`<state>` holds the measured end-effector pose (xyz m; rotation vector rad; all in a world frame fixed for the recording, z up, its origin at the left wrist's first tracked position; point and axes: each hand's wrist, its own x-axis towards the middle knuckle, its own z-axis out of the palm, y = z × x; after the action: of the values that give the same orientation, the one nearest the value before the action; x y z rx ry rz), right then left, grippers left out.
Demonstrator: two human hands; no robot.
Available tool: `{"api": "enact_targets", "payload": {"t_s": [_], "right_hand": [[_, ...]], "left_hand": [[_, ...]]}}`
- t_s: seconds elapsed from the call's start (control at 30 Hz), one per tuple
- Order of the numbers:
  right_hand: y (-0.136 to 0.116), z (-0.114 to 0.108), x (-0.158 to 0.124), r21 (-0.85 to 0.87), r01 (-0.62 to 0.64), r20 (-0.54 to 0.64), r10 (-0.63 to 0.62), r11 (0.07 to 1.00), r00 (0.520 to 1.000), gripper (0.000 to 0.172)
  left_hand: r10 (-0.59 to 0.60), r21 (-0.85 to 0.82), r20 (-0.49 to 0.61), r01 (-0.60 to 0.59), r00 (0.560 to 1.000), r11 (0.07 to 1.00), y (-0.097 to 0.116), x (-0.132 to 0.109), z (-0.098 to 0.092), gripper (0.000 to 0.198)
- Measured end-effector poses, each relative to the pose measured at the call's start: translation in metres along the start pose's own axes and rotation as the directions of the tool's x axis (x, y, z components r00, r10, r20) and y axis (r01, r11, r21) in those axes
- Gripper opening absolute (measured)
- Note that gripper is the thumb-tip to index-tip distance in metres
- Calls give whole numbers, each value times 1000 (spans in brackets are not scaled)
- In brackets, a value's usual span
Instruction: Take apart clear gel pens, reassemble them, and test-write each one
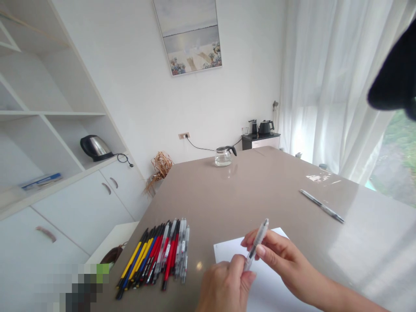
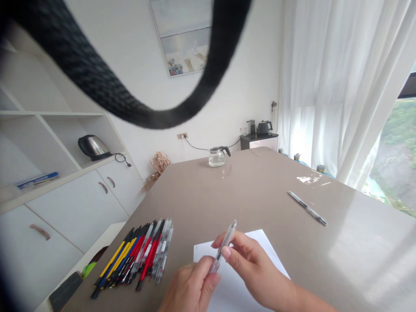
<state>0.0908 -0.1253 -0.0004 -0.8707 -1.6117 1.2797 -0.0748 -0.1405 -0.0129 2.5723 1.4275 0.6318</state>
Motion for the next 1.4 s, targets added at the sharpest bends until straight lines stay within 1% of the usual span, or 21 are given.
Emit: {"api": "enact_targets", "payload": {"t_s": [0.07,0.1,0.13,0.17,0.2,0.23,0.27,0.3,0.37,0.47,0.53,0.6,0.7,0.8,0.9,1.03,1.1,1.2,1.27,1.33,1.4], "right_hand": [[-3,-2,-1,105,-3,13,2,994,1000,25],[-3,-4,-2,160,-24,44,17,987,999,26],[-3,-7,-3,202,-70,109,49,977,993,26],[-3,-9,-4,220,-140,200,96,965,975,26],[-4,-11,-5,211,-224,303,154,951,941,27],[-4,-13,-6,183,-306,393,216,934,894,29],[-5,-14,-7,150,-374,454,272,915,848,30],[-6,-15,-8,124,-423,488,316,898,814,31],[-8,-15,-10,102,-480,496,373,872,784,33],[-8,-16,-10,78,-521,493,421,850,761,35],[-8,-16,-10,40,-523,506,435,851,745,37],[-6,-16,-10,-15,-494,514,430,869,742,40],[-5,-15,-11,-131,-396,485,407,909,774,42],[-6,-14,-12,-268,-266,447,364,926,817,42],[-6,-14,-13,-354,-150,433,304,923,849,39],[-8,-12,-14,-444,-12,387,204,896,899,32],[-9,-10,-15,-481,19,346,170,877,922,31],[-11,-9,-16,-459,-33,295,187,888,937,32],[-10,-9,-15,-365,-141,309,263,920,914,35],[-8,-8,-14,-211,-267,384,331,940,862,38],[-5,-5,-13,-44,-362,465,340,931,817,40]], "left_hand": [[-10,-122,-33,6,999,993,-1,0,-1,24],[-43,-220,-65,27,997,975,-2,0,-2,26],[-92,-336,-94,55,991,940,-3,-1,-4,28],[-145,-458,-110,79,983,885,-4,-1,-6,30],[-186,-568,-111,91,976,818,-6,-1,-7,32],[-202,-652,-101,89,974,753,-7,-1,-10,34],[-190,-703,-97,68,977,708,-7,-1,-12,33],[-157,-719,-104,34,982,694,-8,-1,-13,31],[-65,-662,-146,-49,987,748,-8,-1,-16,24],[67,-463,-231,-170,971,870,-8,0,-14,22],[134,-313,-256,-214,957,925,-8,0,-12,25],[179,-182,-243,-226,954,957,-8,-1,-10,30],[187,-102,-172,-206,967,973,-7,-2,-11,32],[160,-134,-125,-176,979,975,-5,-2,-14,32],[135,-190,-108,-154,985,970,-4,-2,-14,32],[40,-222,-112,-64,993,973,-1,-3,-12,32],[1,-235,-124,-31,992,971,0,-3,-11,33],[-67,-318,-117,26,991,948,0,-1,-11,34],[-104,-459,-107,43,989,887,-1,0,-12,31],[-94,-641,-104,5,990,768,0,1,-14,28],[-73,-790,-95,-31,993,612,2,0,-16,30]]}}
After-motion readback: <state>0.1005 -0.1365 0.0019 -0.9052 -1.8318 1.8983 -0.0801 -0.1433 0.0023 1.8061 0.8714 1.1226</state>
